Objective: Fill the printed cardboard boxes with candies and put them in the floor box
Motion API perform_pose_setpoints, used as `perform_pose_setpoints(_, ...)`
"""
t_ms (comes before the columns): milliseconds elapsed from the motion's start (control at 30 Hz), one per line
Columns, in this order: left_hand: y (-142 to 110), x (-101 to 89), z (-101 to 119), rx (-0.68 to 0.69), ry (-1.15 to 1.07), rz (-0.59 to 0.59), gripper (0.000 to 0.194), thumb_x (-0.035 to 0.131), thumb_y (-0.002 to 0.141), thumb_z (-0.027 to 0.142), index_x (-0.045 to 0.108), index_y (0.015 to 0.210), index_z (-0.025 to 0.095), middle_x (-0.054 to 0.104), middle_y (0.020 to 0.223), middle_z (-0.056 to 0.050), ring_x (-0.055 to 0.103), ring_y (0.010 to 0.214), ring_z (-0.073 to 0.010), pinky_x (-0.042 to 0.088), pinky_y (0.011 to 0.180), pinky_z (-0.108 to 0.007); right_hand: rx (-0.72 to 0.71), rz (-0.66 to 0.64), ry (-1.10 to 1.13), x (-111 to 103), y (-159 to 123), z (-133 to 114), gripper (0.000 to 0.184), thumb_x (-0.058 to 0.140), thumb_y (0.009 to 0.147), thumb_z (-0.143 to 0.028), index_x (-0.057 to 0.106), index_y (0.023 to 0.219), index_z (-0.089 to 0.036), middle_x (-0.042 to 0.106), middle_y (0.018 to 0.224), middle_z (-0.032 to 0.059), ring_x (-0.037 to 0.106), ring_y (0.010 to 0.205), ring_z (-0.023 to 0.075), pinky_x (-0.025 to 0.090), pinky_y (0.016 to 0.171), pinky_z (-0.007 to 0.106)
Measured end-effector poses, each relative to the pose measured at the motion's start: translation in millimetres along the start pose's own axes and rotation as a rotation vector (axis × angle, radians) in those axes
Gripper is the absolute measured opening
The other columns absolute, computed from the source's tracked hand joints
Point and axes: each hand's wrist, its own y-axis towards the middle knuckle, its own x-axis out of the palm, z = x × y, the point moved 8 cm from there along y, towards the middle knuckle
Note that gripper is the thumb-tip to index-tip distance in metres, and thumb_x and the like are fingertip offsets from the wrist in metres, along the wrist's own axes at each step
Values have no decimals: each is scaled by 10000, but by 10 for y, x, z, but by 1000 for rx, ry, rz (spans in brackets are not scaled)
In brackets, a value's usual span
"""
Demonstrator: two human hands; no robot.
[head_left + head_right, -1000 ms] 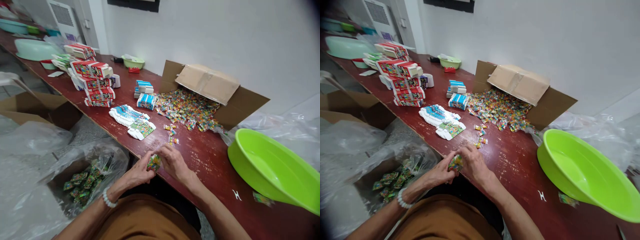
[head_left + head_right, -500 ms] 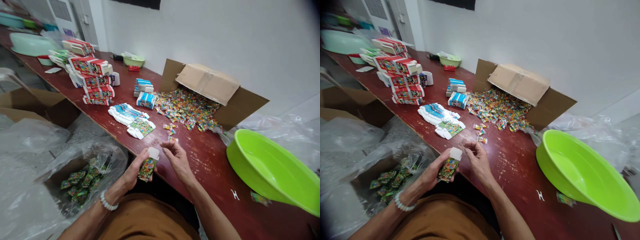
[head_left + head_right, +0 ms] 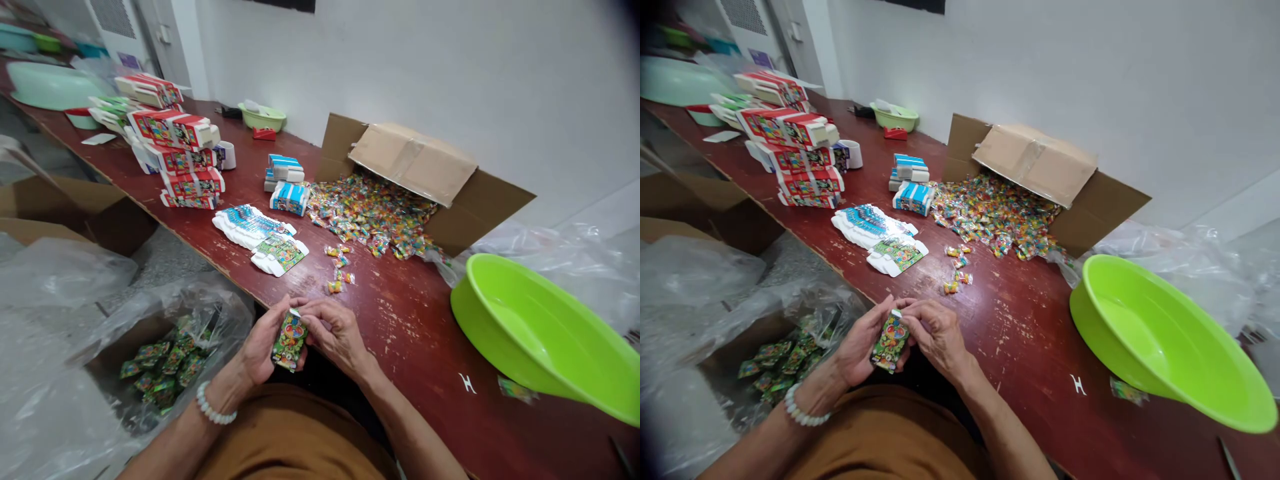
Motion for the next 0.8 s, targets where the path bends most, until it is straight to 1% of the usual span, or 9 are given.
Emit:
perform_pose_setpoints(67, 5, -7, 24, 42, -21, 25, 526, 387, 1014, 486, 469, 1421, 163, 666, 641, -25, 626, 447, -181, 520, 365, -267, 175, 2, 127, 24, 1, 119, 170, 723, 844, -369, 741, 808, -204, 754, 853, 49, 669, 656, 160, 554, 618, 282)
perform_pose_setpoints(133, 11, -14, 39, 83, 13, 39, 563, 372, 1019, 512, 483, 1434, 149, 669, 638, -31, 625, 450, -175, 514, 380, -255, 351, 10, 304, 84, 3, 235, 234, 784, 774, -400, 711, 774, -178, 712, 735, 14, 578, 497, 109, 496, 485, 239)
perform_pose_setpoints(233, 17, -29, 41, 103, 88, 39, 638, 328, 1016, 571, 516, 1433, 126, 683, 644, -55, 612, 441, -160, 507, 398, -237, 435, 17, 473, 155, 54, 276, 302, 843, 688, -413, 688, 707, -154, 659, 649, -6, 549, 471, 97, 477, 443, 220)
perform_pose_setpoints(367, 9, -94, 45, 86, 136, 72, 678, 349, 996, 604, 558, 1406, 106, 689, 643, -76, 603, 442, -160, 496, 383, -227, 396, -4, 491, 166, 75, 275, 306, 843, 707, -419, 676, 695, -163, 718, 857, 44, 575, 525, 98, 479, 447, 225)
perform_pose_setpoints(467, 6, -151, 58, 84, 117, 132, 590, 524, 938, 541, 618, 1320, 102, 671, 610, -56, 603, 447, -170, 504, 368, -240, 274, -56, 381, 173, 20, 247, 262, 775, 809, -443, 708, 761, -194, 701, 1053, 70, 642, 722, 146, 525, 542, 246)
perform_pose_setpoints(567, 19, -169, 82, 109, 80, 162, 494, 677, 826, 394, 647, 1248, 139, 699, 711, -34, 596, 441, -155, 509, 345, -255, 178, -52, 249, 203, -59, 269, 247, 758, 828, -476, 735, 859, -232, 661, 1078, 66, 647, 915, 198, 562, 648, 278)
perform_pose_setpoints(633, 17, -195, 132, 153, 84, 179, 486, 702, 779, 365, 650, 1212, 153, 723, 807, -35, 588, 431, -140, 500, 333, -254, 174, -63, 226, 273, -82, 334, 262, 748, 832, -493, 729, 917, -245, 649, 1047, 52, 652, 887, 193, 565, 662, 288)
perform_pose_setpoints(733, -76, -376, 299, 259, 182, 263, 492, 700, 758, 386, 637, 1184, 147, 721, 745, -22, 585, 415, -145, 488, 343, -248, 185, -137, 166, 398, 11, 440, 261, 710, 863, -463, 718, 997, -239, 652, 1030, 38, 651, 802, 163, 555, 681, 289)
perform_pose_setpoints(800, -230, -634, 458, 336, 263, 364, 516, 684, 758, 418, 616, 1195, 152, 702, 646, -7, 593, 410, -163, 489, 370, -251, 205, -139, 35, 387, 196, 527, 276, 689, 875, -402, 699, 1090, -230, 667, 1010, 32, 650, 799, 156, 547, 714, 287)
